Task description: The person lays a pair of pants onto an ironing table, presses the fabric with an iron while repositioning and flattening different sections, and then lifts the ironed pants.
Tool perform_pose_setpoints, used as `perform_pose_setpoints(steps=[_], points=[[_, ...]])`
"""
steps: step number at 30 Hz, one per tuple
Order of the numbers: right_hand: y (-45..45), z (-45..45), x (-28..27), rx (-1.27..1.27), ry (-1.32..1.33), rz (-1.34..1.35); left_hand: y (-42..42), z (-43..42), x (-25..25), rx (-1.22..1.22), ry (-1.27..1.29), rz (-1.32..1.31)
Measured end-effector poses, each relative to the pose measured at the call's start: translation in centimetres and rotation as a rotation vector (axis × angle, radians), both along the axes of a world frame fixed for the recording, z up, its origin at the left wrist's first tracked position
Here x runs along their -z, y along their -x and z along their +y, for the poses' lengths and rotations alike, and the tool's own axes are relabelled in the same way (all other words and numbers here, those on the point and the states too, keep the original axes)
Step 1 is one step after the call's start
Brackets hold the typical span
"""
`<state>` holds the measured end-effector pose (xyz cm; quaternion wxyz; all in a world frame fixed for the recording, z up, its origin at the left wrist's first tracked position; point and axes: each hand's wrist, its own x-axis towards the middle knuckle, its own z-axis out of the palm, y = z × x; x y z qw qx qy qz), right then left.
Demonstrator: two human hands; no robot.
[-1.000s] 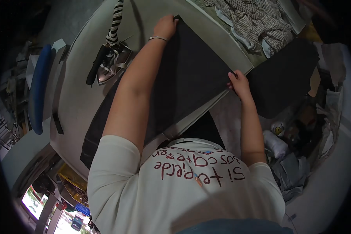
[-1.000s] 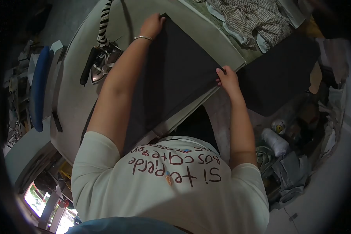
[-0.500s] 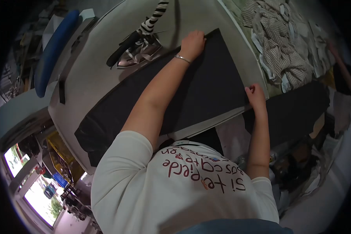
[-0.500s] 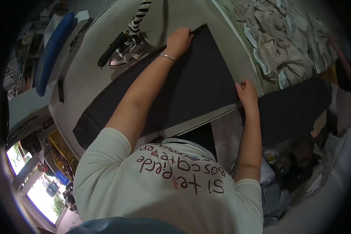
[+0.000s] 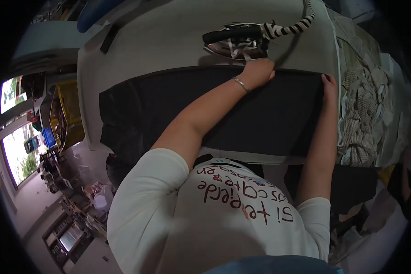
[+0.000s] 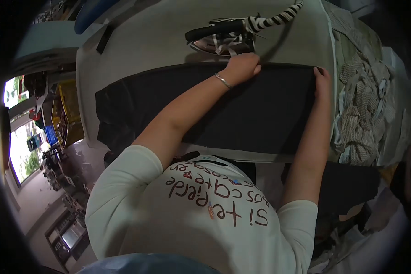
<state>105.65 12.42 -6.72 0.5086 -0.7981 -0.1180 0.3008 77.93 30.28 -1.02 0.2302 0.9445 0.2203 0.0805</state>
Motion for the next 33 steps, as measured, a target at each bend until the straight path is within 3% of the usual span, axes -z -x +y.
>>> perform_pose_setpoints(steps=[6,9,11,13,15,17,18,20,21,22,23,24,26,30,33], points=[[-1.2,-0.3,2.0,0.017,-0.001,-0.061,16.8,8.5,0.5,-0.153,-0.21,0.195],[0.3,0.2,0.2,-0.107,0.235,-0.323,23.4,12.6,1.6,-0.245,-0.216,0.231],[3.7,1.9,-2.2,0.044,0.635,-0.937,25.8,14.7,2.2,-0.422,-0.115,0.245],[9.8,5.5,-6.0,-0.104,0.275,-1.34,25.5,15.7,2.1,-0.457,-0.058,0.3],[17.8,11.7,-11.0,-0.497,-0.01,-1.402,24.8,16.8,1.4,-0.481,0.038,0.381],[23.4,17.0,-13.5,-0.812,-0.114,-1.52,25.0,16.6,1.3,-0.481,0.148,0.368],[24.0,19.4,-13.1,-0.823,-0.142,-1.525,25.1,17.0,1.0,-0.474,0.192,0.322],[24.2,23.6,-12.5,-1.031,0.405,-1.324,25.3,17.0,0.0,-0.453,0.187,0.345],[24.0,25.6,-12.8,-1.041,0.392,-1.34,25.8,17.0,-0.4,-0.409,0.189,0.37],[23.5,27.3,-13.4,-1.103,0.591,-1.17,27.1,17.0,-0.4,-0.425,0.192,0.361],[23.1,28.1,-13.7,-1.148,0.79,-0.984,28.8,17.0,0.1,-0.288,0.08,0.257],[22.3,28.2,-13.7,-1.148,0.796,-0.988,30.5,17.1,0.5,-0.142,-0.034,0.152],[20.9,28.3,-14.0,-1.132,0.695,-0.974,35.1,18.1,1.3,-0.167,-0.118,0.11],[28.6,23.5,-19.8,-1.223,0.76,-1.017,42.9,21.7,3.2,-0.305,-0.285,0.207],[32.7,19.8,-18.8,-1.319,0.83,-1.007,43.4,23.9,2.3,-0.296,-0.168,0.236]])
